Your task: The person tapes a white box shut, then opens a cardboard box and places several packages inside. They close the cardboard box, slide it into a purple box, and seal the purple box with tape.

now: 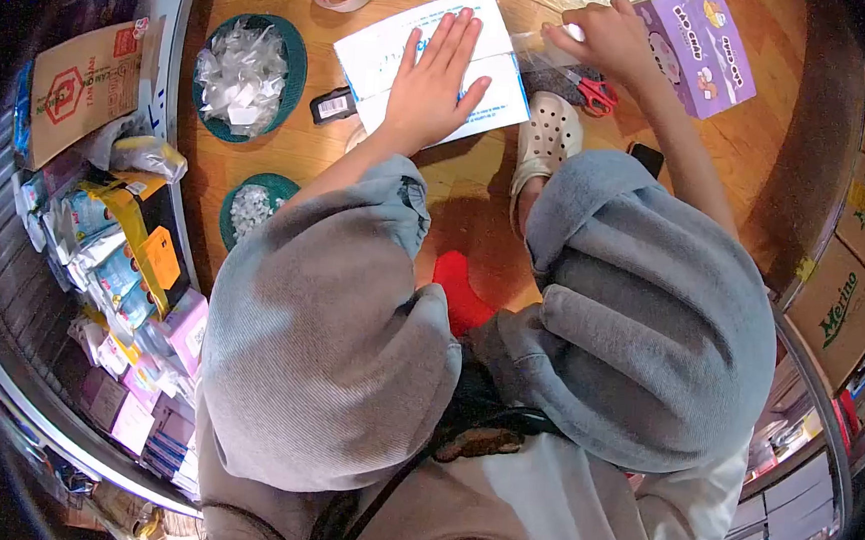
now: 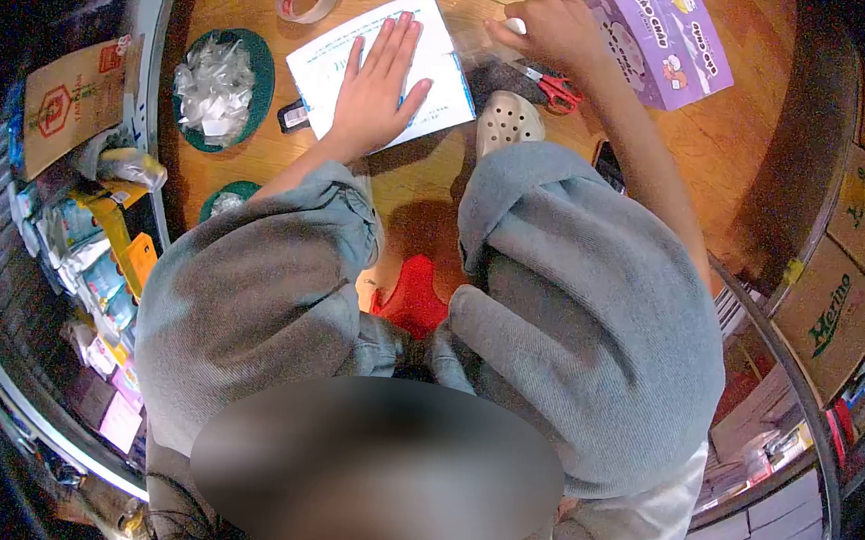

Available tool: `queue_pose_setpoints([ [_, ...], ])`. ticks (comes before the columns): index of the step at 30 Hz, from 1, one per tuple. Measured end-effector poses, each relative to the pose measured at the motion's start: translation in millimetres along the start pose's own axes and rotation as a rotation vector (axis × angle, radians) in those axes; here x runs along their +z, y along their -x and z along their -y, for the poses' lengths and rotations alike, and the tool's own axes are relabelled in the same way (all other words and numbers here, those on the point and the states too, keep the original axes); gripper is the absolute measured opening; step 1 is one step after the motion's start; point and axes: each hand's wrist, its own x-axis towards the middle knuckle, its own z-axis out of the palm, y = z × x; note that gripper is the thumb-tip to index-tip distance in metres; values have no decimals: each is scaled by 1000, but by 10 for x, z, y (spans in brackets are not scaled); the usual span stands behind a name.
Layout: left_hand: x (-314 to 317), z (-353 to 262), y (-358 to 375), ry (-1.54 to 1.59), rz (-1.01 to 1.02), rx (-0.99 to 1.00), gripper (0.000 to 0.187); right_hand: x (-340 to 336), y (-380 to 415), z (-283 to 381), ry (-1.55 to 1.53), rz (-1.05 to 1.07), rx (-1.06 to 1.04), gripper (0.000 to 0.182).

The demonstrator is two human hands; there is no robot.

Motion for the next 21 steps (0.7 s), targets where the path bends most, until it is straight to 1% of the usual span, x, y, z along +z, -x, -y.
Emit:
queue_pose_setpoints([
  [5,-9,4,-8,-21,13,4,64,-19,32,19,-36,-116,-28,35],
  [8,-95,58,-38,9,61,52,65,-29,53,13,-236,-171,51,25],
  [11,-360,298,-279,176,224,179,61,-430,9,107,-386,60,288,26],
  [12,-510,335,-422,190,305,190,58,-475,18,152,-378,7,272,25],
  [13,-744,202,-606,240,424,46,57,-516,30,191,-370,-45,256,24],
  [14,-810,187,-819,244,468,60,59,-532,32,202,-365,-97,239,23],
  [15,-821,198,-1024,248,513,74,61,-491,19,179,-376,-92,193,23],
  [17,-834,74,-1349,265,591,176,61,-379,-50,102,-395,-90,102,23],
  [18,-804,21,-1471,276,628,229,61,-397,-60,99,-406,-86,108,23],
  [21,-576,-34,-1591,291,766,295,60,-448,-13,105,-455,-87,125,23],
])
